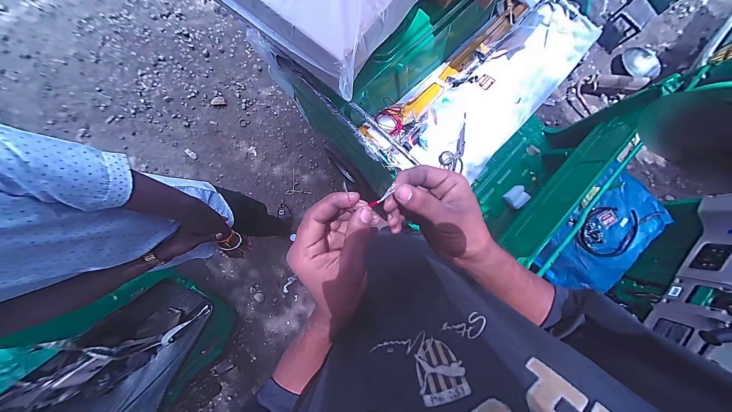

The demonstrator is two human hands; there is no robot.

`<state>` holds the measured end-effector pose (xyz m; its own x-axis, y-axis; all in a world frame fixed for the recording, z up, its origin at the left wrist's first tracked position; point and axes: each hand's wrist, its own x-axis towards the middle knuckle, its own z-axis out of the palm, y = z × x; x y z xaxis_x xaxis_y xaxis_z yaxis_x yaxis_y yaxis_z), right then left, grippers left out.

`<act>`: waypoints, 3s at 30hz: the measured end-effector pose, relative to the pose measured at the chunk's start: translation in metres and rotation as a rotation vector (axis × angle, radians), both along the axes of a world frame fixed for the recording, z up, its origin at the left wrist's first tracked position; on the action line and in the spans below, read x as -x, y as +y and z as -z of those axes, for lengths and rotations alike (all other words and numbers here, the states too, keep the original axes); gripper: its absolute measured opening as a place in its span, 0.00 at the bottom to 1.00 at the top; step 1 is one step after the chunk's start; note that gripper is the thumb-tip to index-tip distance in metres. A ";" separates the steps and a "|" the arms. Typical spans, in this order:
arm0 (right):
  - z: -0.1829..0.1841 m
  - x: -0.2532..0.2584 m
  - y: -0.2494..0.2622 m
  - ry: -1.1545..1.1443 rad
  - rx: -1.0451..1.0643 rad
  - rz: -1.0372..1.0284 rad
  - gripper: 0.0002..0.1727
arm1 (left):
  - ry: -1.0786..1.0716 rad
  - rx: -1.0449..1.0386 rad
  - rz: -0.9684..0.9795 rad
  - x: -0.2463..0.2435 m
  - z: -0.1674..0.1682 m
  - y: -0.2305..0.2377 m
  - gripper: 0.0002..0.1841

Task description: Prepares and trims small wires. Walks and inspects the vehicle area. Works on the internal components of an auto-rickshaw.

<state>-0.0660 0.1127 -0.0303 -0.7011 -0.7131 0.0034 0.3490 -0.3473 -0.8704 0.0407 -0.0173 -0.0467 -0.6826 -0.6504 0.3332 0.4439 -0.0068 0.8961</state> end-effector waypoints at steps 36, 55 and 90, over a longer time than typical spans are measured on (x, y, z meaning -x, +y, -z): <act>-0.003 -0.017 0.009 0.074 0.017 -0.025 0.13 | 0.059 0.065 -0.030 -0.020 -0.002 0.007 0.12; 0.002 -0.025 0.008 0.027 0.021 -0.020 0.08 | 0.055 0.045 -0.025 -0.020 -0.001 0.010 0.11; 0.008 -0.013 0.011 0.118 -0.057 -0.008 0.06 | 0.010 0.138 -0.138 0.004 0.001 0.016 0.11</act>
<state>-0.0534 0.1233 -0.0379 -0.6925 -0.7201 0.0449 0.2460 -0.2941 -0.9236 0.0365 -0.0008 -0.0478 -0.5864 -0.6850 0.4324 0.4414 0.1774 0.8796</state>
